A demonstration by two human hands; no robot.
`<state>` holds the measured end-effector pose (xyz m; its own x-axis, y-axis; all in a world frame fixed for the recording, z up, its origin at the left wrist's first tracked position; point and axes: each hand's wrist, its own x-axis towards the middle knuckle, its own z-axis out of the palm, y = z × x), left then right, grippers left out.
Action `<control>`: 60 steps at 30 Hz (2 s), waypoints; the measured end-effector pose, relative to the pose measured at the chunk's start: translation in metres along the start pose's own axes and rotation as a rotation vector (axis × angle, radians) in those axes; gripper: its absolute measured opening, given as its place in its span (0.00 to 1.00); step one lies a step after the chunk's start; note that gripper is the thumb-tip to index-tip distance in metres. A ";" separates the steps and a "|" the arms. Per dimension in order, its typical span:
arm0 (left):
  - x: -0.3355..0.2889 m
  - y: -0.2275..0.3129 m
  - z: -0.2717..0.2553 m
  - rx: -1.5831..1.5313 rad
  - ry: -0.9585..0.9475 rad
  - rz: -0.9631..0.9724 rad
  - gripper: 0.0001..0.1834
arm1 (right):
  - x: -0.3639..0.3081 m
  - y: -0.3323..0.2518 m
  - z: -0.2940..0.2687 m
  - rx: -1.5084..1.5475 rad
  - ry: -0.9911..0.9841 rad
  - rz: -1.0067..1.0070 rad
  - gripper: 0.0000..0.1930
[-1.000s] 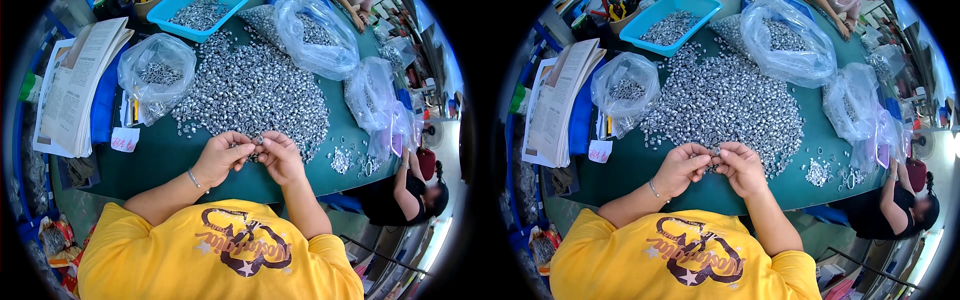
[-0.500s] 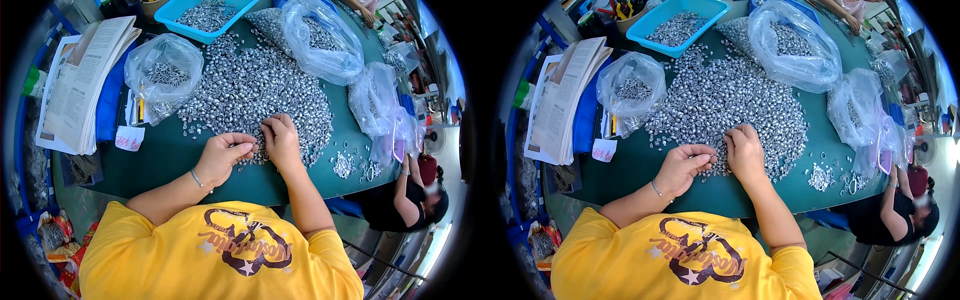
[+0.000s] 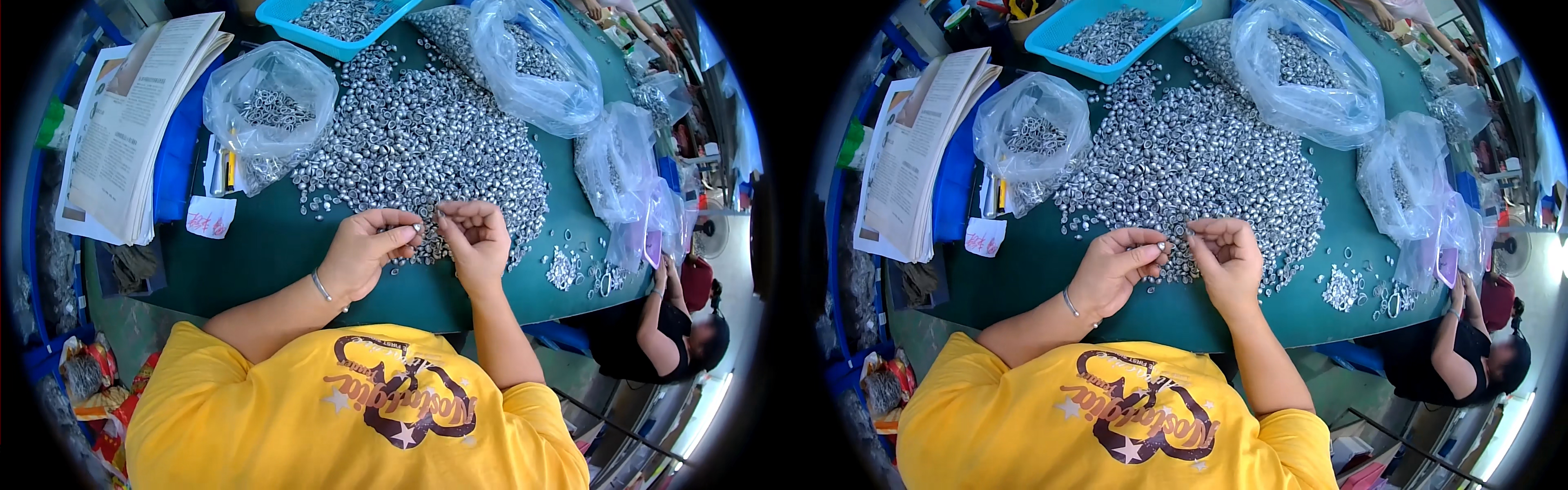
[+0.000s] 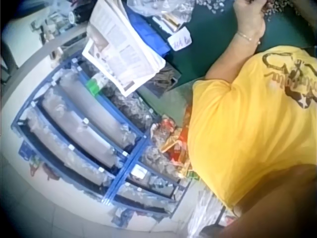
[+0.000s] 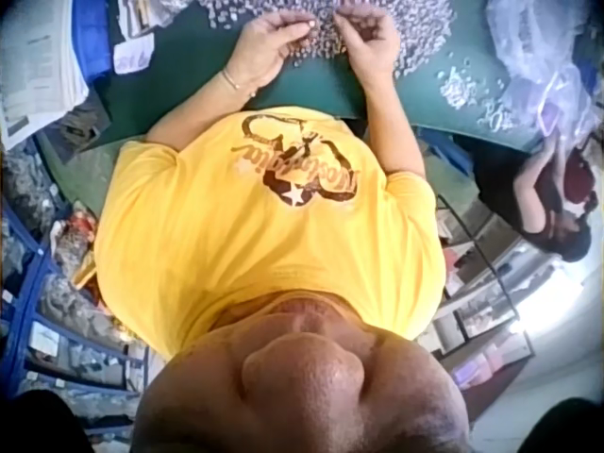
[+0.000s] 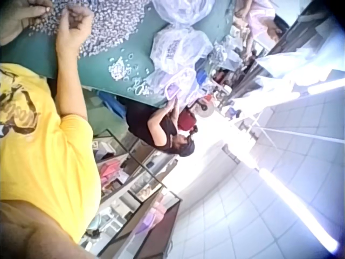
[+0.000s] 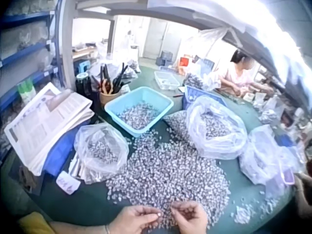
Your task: The person picks up small silver-colored metal components from a large pile on a table, holding them in their hand while sorting or inspecting them before placing some into a blue plastic tray.
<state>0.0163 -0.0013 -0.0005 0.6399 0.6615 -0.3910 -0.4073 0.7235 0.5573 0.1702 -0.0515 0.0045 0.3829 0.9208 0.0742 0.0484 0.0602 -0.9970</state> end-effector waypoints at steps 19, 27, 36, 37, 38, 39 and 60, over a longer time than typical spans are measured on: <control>0.002 0.003 -0.002 -0.041 0.021 -0.072 0.07 | 0.021 -0.001 0.004 -0.781 -0.083 -0.413 0.05; 0.002 0.004 -0.002 -0.055 0.012 -0.063 0.07 | 0.025 0.000 0.003 -0.939 -0.158 -0.419 0.04; -0.003 0.000 -0.001 -0.046 -0.039 -0.149 0.07 | 0.020 -0.011 -0.021 0.531 -0.013 0.457 0.06; -0.004 -0.001 -0.001 -0.043 -0.061 -0.183 0.07 | 0.017 -0.008 -0.023 0.615 -0.042 0.469 0.06; -0.003 -0.001 0.000 -0.039 -0.061 -0.177 0.07 | 0.016 -0.006 -0.025 0.699 -0.072 0.481 0.06; -0.001 -0.002 0.001 -0.045 -0.091 -0.196 0.07 | 0.020 -0.005 -0.027 0.753 -0.115 0.497 0.07; -0.007 -0.014 0.002 -0.033 -0.075 -0.142 0.09 | 0.040 -0.006 -0.054 -0.660 0.037 -0.398 0.04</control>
<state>0.0191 -0.0164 -0.0046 0.7388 0.5363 -0.4081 -0.3297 0.8158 0.4751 0.2352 -0.0357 0.0143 0.2513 0.8640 0.4364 0.7245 0.1311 -0.6767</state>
